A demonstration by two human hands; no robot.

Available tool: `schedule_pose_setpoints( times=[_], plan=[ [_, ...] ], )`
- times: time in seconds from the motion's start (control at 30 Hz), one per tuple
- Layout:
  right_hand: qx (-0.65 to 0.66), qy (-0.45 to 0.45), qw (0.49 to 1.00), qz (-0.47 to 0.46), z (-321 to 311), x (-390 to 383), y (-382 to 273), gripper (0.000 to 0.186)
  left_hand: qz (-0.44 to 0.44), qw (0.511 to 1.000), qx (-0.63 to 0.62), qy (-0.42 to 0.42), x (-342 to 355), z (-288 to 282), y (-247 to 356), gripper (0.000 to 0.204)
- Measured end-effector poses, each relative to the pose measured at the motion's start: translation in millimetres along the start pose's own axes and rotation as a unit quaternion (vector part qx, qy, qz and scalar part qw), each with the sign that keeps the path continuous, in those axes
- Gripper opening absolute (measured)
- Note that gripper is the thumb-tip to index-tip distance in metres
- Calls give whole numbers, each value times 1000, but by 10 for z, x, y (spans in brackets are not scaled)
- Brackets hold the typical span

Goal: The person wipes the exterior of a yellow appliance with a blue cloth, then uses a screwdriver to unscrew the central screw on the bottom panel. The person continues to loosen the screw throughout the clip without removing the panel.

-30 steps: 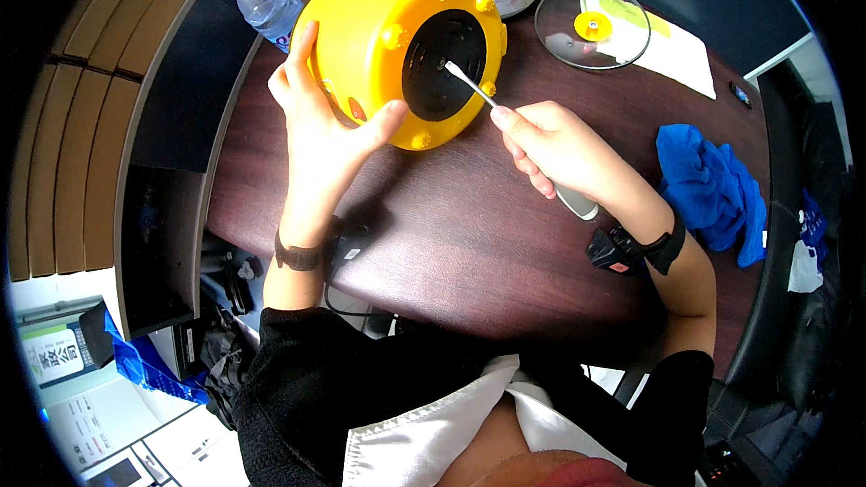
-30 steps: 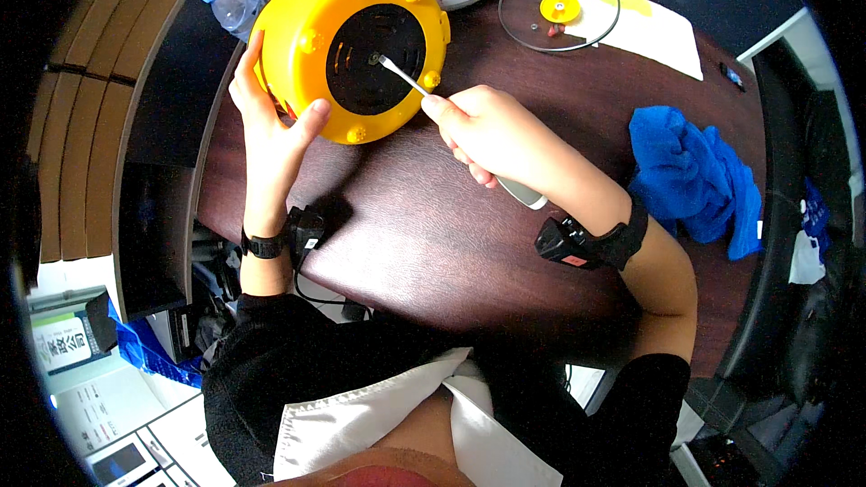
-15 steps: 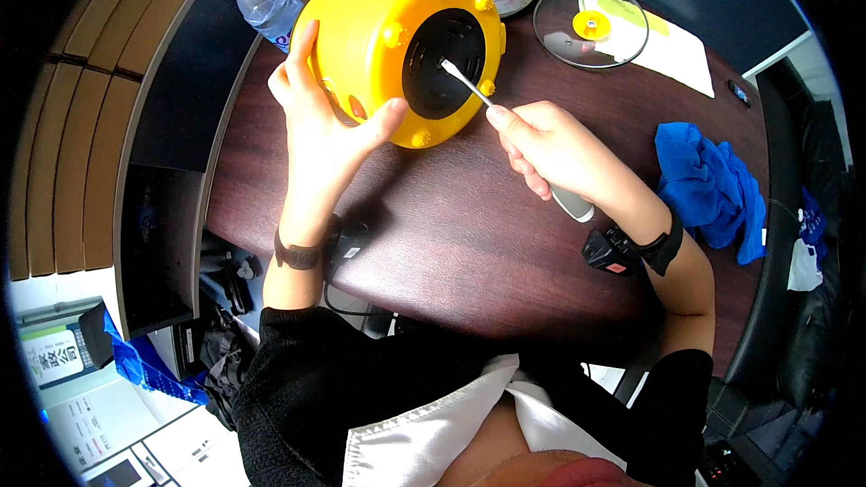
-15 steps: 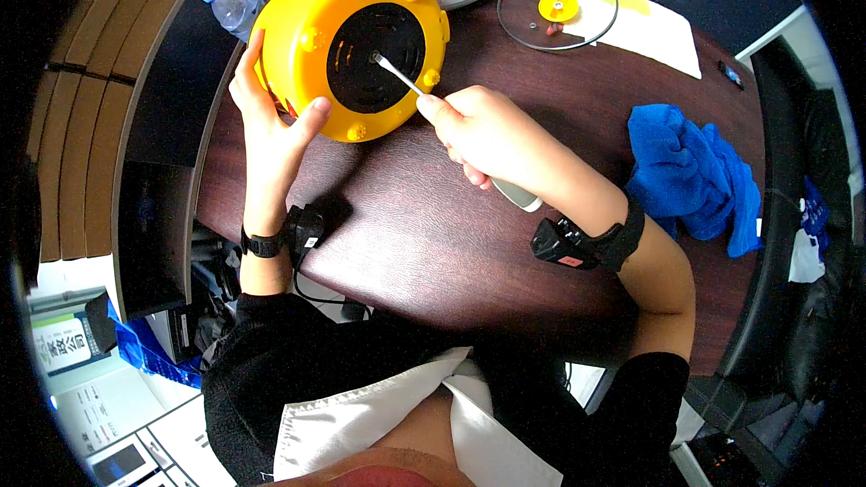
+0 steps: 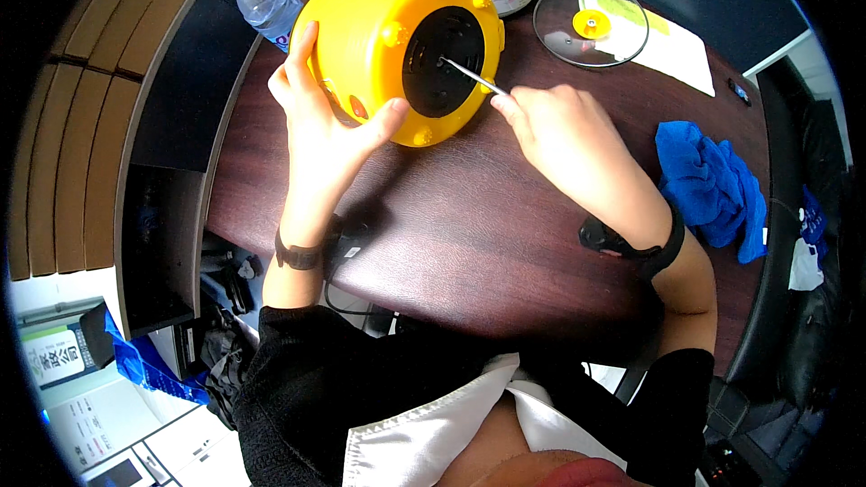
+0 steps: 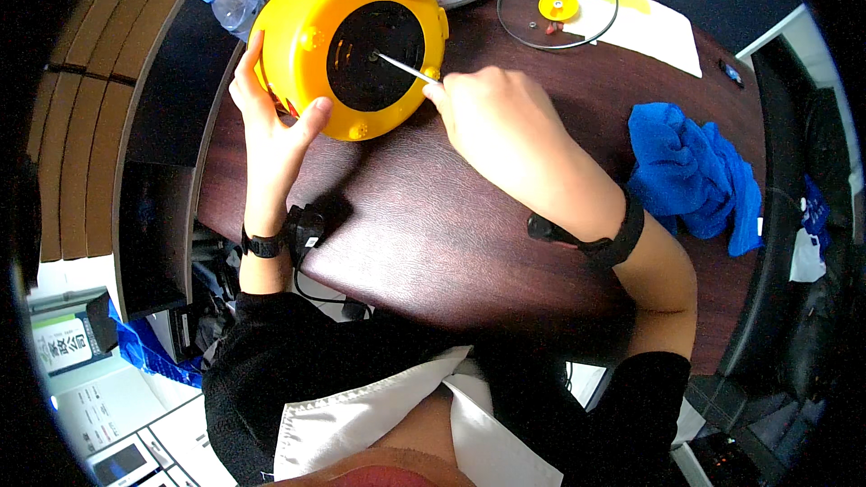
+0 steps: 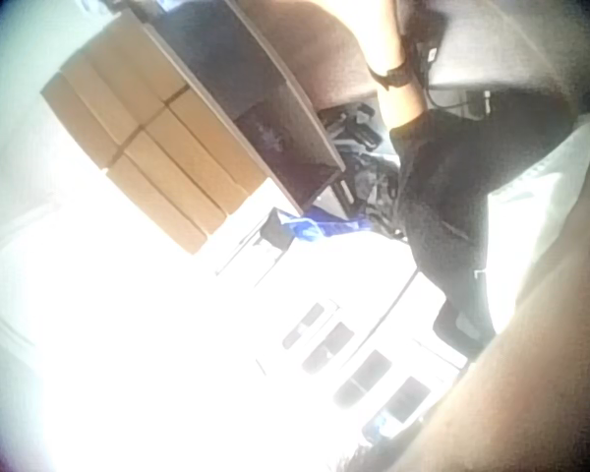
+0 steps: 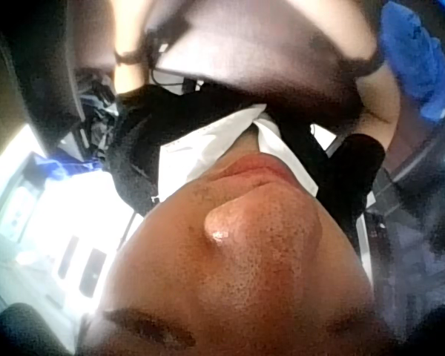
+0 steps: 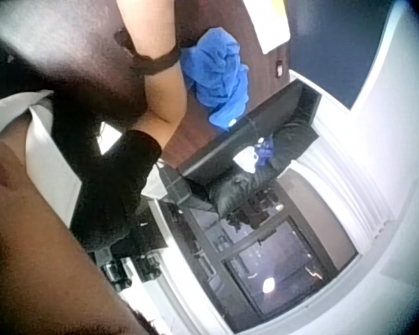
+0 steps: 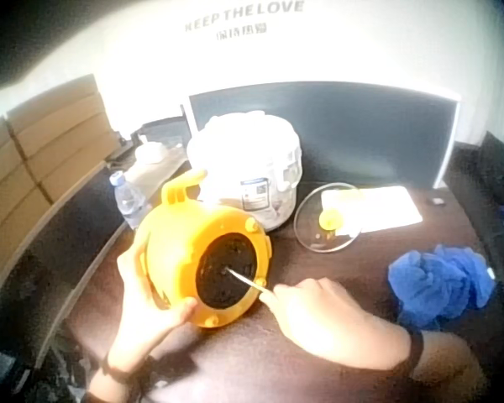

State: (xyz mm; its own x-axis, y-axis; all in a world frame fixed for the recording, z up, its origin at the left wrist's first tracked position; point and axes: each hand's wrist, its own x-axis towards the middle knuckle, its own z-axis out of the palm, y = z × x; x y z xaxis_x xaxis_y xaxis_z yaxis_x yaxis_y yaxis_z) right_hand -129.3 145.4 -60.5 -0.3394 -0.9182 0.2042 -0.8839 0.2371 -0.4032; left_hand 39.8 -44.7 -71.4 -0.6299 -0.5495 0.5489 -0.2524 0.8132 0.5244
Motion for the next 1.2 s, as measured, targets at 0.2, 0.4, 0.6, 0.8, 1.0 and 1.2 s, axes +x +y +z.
schedule_pose_setpoints(
  times=[0.2,0.4,0.6,0.8,1.0,1.2],
  plan=[
    [-299,121,938,-129,-274,142,60,12,8,1000,12,1,-14,-7,11,110],
    [-183,173,952,-173,-344,169,214,22,-2,1000,7,-1,2,-30,27,109],
    [411,-195,871,186,-118,18,131,46,-11,1000,-7,-4,24,16,4,108],
    [473,-248,825,188,31,35,80,46,-9,1000,16,-3,7,-37,28,109],
    [430,-232,853,185,60,36,61,44,-10,1000,3,-3,13,-20,21,109],
    [257,-145,947,125,-13,43,-8,42,-6,1000,10,-6,-3,-34,33,109]
  ],
)
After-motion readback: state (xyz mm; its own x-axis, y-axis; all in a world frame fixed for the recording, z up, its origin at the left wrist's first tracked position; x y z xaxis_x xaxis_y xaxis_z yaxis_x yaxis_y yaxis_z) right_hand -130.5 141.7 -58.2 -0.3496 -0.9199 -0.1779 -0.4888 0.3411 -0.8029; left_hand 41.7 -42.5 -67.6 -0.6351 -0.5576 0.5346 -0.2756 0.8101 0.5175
